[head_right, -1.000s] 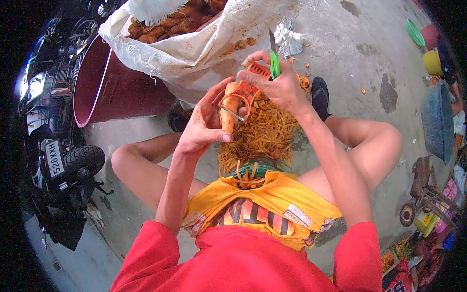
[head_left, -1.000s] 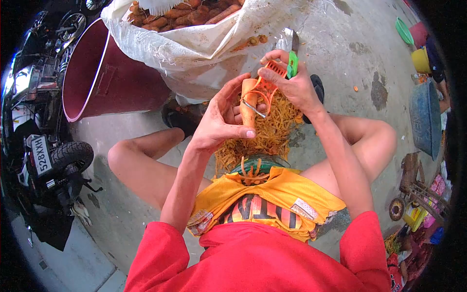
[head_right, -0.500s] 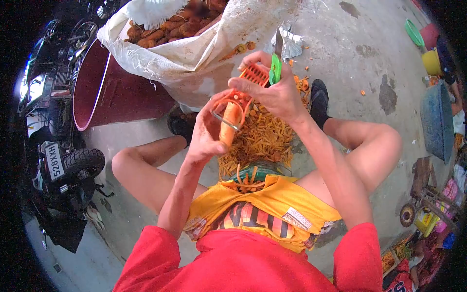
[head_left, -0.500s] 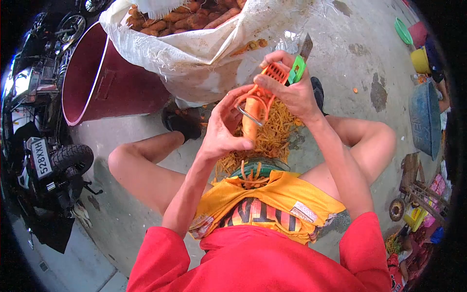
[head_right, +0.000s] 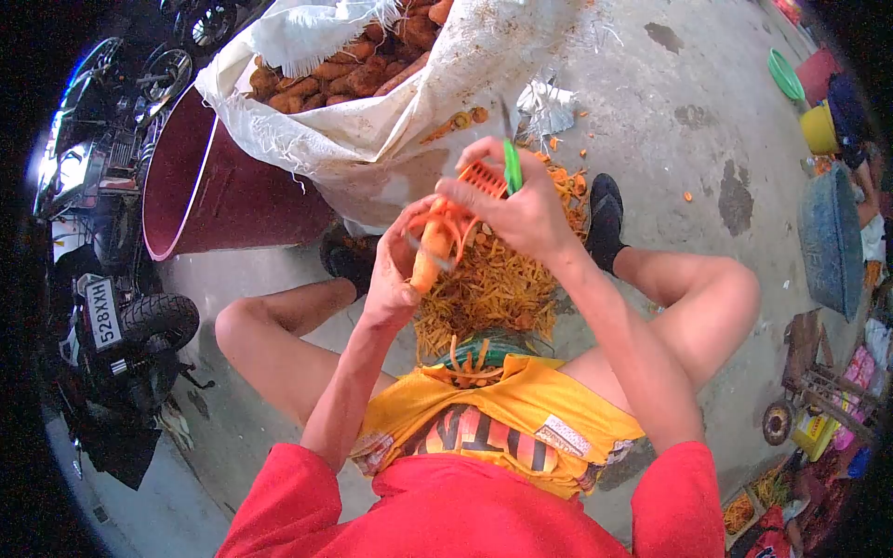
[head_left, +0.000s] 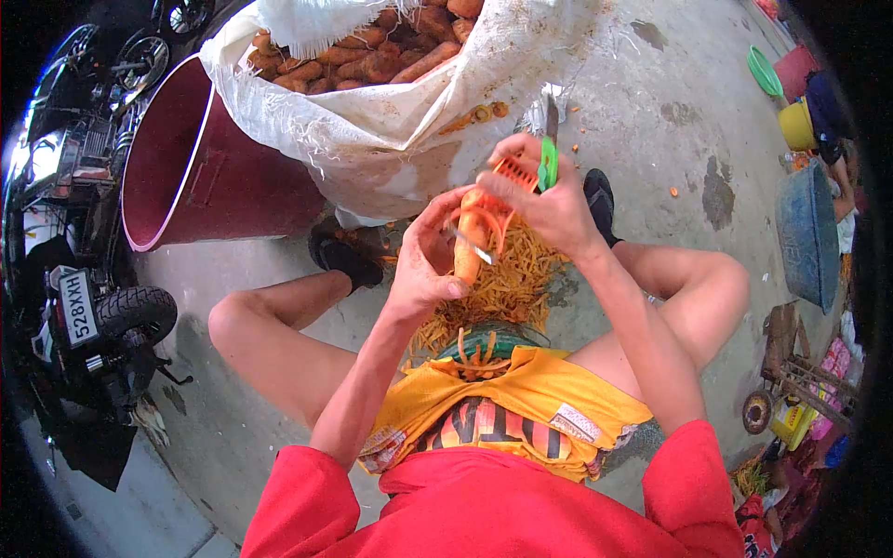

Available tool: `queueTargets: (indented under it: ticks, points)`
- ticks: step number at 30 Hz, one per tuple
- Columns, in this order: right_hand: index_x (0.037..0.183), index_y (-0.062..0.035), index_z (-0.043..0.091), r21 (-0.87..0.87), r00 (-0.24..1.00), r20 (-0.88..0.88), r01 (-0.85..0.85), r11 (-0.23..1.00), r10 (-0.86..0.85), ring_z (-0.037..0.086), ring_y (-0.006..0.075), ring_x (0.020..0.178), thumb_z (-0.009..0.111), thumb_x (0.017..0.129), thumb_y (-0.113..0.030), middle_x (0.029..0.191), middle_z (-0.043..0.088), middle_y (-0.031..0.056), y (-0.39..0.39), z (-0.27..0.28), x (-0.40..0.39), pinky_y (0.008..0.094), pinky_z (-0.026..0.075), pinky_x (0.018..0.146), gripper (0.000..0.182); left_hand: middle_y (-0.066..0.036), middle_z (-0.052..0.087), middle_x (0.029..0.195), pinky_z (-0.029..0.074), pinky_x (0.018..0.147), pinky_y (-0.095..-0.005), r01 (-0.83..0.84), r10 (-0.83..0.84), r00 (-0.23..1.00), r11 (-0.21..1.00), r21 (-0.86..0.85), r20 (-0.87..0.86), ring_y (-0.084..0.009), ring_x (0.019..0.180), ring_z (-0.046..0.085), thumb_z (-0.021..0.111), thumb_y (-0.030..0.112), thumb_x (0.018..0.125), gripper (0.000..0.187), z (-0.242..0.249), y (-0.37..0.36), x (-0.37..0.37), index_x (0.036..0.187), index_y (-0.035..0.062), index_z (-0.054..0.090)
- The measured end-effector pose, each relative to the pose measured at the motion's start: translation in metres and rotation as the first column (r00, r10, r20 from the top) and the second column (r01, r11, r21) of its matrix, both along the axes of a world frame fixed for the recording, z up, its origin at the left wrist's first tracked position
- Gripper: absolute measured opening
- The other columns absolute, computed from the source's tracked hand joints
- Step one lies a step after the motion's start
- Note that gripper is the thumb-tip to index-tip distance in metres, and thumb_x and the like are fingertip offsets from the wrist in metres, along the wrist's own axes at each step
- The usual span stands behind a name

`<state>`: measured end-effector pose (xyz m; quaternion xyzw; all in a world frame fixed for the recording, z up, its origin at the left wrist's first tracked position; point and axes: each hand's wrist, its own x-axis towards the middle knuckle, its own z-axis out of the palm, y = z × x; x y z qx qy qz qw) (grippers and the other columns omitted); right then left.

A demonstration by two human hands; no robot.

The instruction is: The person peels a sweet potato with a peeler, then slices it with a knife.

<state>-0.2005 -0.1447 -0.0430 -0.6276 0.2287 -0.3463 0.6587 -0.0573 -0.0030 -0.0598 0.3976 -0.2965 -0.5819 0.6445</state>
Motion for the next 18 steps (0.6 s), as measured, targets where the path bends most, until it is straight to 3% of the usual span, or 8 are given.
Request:
queueTargets:
  ticks: [3,6,8,9,11,13,15,18]
  points:
    - [0.099,-0.0046,0.063,-0.184,0.985,-0.114,0.107,0.977,-0.129,0.059,0.0039,0.078,0.084,0.091,-0.021,0.083,0.063,-0.0048,-0.009,0.002,-0.001,0.0226,0.050,0.066,0.028,-0.011,0.055,0.144,0.043,0.116,-0.0400,-0.005,0.005,1.000,1.000,0.003,0.015,-0.0235,0.133,0.056,0.101,0.060,0.048,0.134,-0.004,0.001,0.000,0.152,-0.0005,0.041]
    - [0.098,-0.0049,0.063,0.038,1.000,0.016,0.021,0.999,-0.021,0.057,0.0037,0.075,0.082,0.092,-0.022,0.081,0.060,-0.0058,-0.001,0.006,0.001,0.0220,0.049,0.065,0.027,-0.010,0.054,0.143,0.043,0.115,-0.0393,-0.021,0.021,0.999,1.000,0.001,0.025,-0.0227,0.133,0.055,0.101,0.058,0.049,0.133,-0.004,0.000,0.001,0.151,-0.0006,0.040]
    - [0.099,-0.0052,0.064,-0.180,1.000,0.028,0.001,0.984,0.004,0.056,0.0037,0.074,0.079,0.095,-0.024,0.081,0.061,-0.0064,-0.003,-0.012,0.004,0.0206,0.047,0.064,0.024,-0.010,0.053,0.143,0.043,0.115,-0.0389,-0.018,0.019,0.999,1.000,-0.013,0.044,-0.0223,0.133,0.055,0.101,0.057,0.050,0.132,-0.001,-0.001,0.002,0.151,-0.0006,0.040]
    - [0.099,-0.0052,0.064,-0.180,1.000,0.026,0.002,0.984,0.003,0.056,0.0037,0.074,0.079,0.095,-0.024,0.081,0.061,-0.0064,-0.006,-0.007,0.001,0.0206,0.047,0.064,0.024,-0.010,0.052,0.143,0.042,0.116,-0.0376,0.016,-0.015,1.000,1.000,-0.026,0.005,-0.0215,0.133,0.054,0.102,0.046,0.052,0.126,0.000,0.000,0.004,0.150,-0.0001,0.040]
    - [0.099,-0.0060,0.065,0.250,0.989,-0.140,0.090,0.964,-0.056,0.055,0.0042,0.073,0.076,0.098,-0.027,0.081,0.061,-0.0066,-0.014,0.007,-0.009,0.0225,0.046,0.064,0.024,-0.009,0.052,0.144,0.040,0.116,-0.0363,0.048,-0.049,0.998,0.998,-0.041,-0.032,-0.0207,0.133,0.054,0.103,0.035,0.054,0.120,0.000,0.000,0.007,0.150,0.0003,0.040]
    - [0.099,-0.0057,0.065,0.407,1.000,-0.010,0.009,0.913,-0.006,0.054,0.0045,0.072,0.074,0.099,-0.029,0.081,0.061,-0.0060,-0.013,0.009,-0.009,0.0251,0.046,0.064,0.025,-0.009,0.052,0.143,0.041,0.116,-0.0363,0.014,-0.017,0.999,0.997,-0.074,-0.036,-0.0206,0.132,0.054,0.103,0.034,0.054,0.120,-0.001,-0.002,0.008,0.150,-0.0007,0.040]
    - [0.099,-0.0052,0.065,-0.253,0.982,-0.175,0.026,0.967,-0.072,0.054,0.0042,0.073,0.074,0.099,-0.027,0.081,0.062,-0.0052,-0.011,0.000,-0.004,0.0254,0.047,0.066,0.024,-0.010,0.052,0.143,0.042,0.115,-0.0378,0.008,-0.009,1.000,0.999,-0.047,-0.010,-0.0216,0.132,0.054,0.103,0.041,0.052,0.125,0.000,-0.001,0.007,0.151,-0.0012,0.040]
    - [0.099,-0.0047,0.064,-0.121,0.981,-0.191,0.019,0.993,-0.042,0.056,0.0036,0.077,0.076,0.097,-0.024,0.082,0.063,-0.0038,-0.008,0.004,-0.006,0.0230,0.047,0.069,0.023,-0.011,0.052,0.144,0.043,0.115,-0.0397,0.022,-0.022,1.000,1.000,-0.012,0.004,-0.0226,0.133,0.055,0.103,0.048,0.050,0.129,0.005,0.000,0.005,0.151,-0.0016,0.039]
